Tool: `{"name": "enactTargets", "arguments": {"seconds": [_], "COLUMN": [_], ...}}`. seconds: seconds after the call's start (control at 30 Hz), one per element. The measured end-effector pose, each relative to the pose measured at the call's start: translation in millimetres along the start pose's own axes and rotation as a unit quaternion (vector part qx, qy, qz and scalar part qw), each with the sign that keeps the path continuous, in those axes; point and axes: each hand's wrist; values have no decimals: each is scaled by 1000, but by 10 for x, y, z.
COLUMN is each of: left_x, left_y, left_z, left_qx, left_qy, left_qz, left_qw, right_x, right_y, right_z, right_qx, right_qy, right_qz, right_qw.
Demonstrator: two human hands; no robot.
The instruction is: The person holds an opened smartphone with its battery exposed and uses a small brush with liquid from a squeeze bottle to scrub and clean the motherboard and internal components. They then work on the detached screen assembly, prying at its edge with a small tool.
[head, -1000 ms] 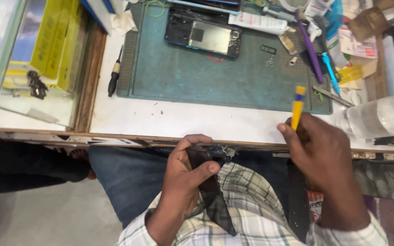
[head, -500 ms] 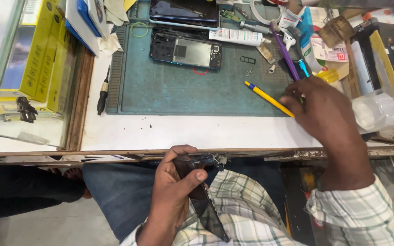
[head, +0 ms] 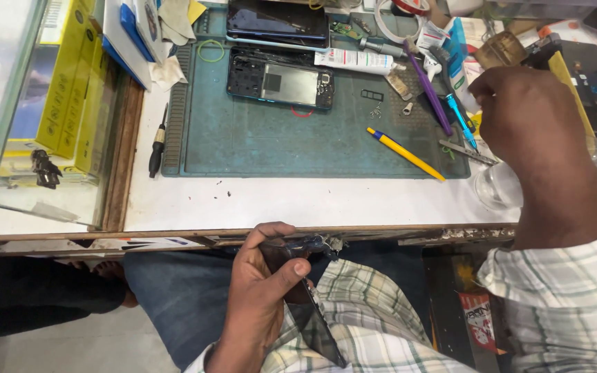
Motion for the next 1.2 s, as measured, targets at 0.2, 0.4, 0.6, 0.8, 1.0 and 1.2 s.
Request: {"name": "enactTargets", "arguments": {"seconds": [0.2,0.4,0.6,0.8,1.0,1.2], "left_x": [-83,-84,-111,-66,-37,-53], "left_y": [7,-33,-29,-91,12,145], "left_z": [71,163,224,151,115,126], "left_qx": [-7,1,-3,1,-3,-1], "left_qy": [3,8,6,8,13,28], "left_qz": [3,2,-1,-6,-13,-52], "left_qw": [1000,1000,1000,1000,1000,998], "right_x": [29,-23,284,976,2194,3109], "right_y": [-67,112,107,-132,-374,-678], "right_z": [-227,-530,-405,-93,-97,-290], "right_qx": [167,151,126,88,115,-75], "right_qy": [265,290,250,-52,-183,-331], "right_qz": [69,49,27,51,316,436], "right_qw": [947,944,960,993,924,833]}}
Point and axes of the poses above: each hand's wrist, its own y-axis away from the middle knuckle, its own z-axis out of the back of the hand, x = y × z, and after that the axes turned 8 degrees about -x, right-handed
